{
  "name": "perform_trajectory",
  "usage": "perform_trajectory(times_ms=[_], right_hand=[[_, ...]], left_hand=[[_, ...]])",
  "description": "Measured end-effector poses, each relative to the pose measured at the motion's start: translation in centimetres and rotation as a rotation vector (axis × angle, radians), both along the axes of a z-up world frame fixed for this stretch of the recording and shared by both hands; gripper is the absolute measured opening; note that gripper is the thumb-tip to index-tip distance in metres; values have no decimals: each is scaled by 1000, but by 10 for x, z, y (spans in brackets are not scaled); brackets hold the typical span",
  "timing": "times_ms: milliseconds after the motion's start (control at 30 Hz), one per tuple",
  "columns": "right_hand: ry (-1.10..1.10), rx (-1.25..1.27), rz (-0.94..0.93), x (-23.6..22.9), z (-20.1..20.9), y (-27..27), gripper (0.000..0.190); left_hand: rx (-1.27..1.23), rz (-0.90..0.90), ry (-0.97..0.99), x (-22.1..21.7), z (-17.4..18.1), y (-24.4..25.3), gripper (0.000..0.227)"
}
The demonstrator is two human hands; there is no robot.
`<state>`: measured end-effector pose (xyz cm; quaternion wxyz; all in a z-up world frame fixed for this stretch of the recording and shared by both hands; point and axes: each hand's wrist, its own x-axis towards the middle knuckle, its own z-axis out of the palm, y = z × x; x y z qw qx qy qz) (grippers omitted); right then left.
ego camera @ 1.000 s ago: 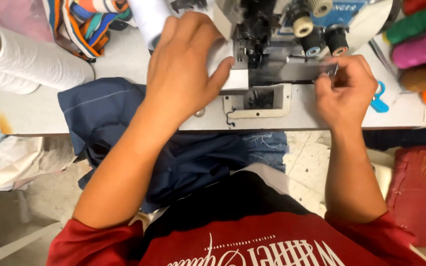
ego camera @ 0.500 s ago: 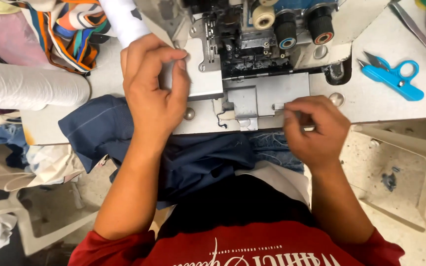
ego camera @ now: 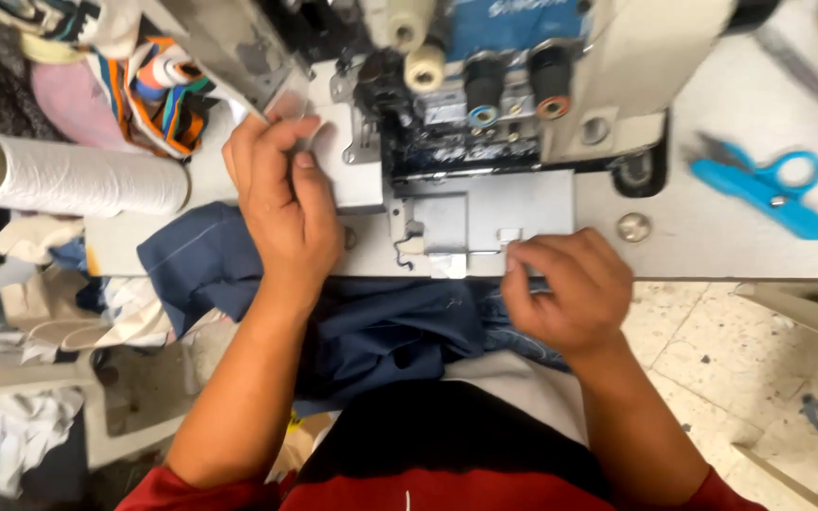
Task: Repairing and adjusting a sewing machine using tweezers and small tools
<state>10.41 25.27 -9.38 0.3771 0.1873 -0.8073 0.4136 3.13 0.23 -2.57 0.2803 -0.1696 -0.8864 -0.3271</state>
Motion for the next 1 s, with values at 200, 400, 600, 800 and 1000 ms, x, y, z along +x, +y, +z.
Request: perform_trajectory(times_ms=[200,400,600,800,1000], right_hand=[[-18,-224,130,9,11,17,4],[-238,-92,-194,19,41,89,10],[-329,253,-392,1,46,133,19],[-486,646,-473,-70,19,159,23],[-407,974,-554,-90,4,179,26]], left_hand=[[-1,-106,9,3,4,0,21],[-56,-44,-4,12,10,9,24],[-37,-84,75,8,2,0,36],[-18,-82,126,7,-5,-8,32],[26,-108,104,7,-9,-10,35]])
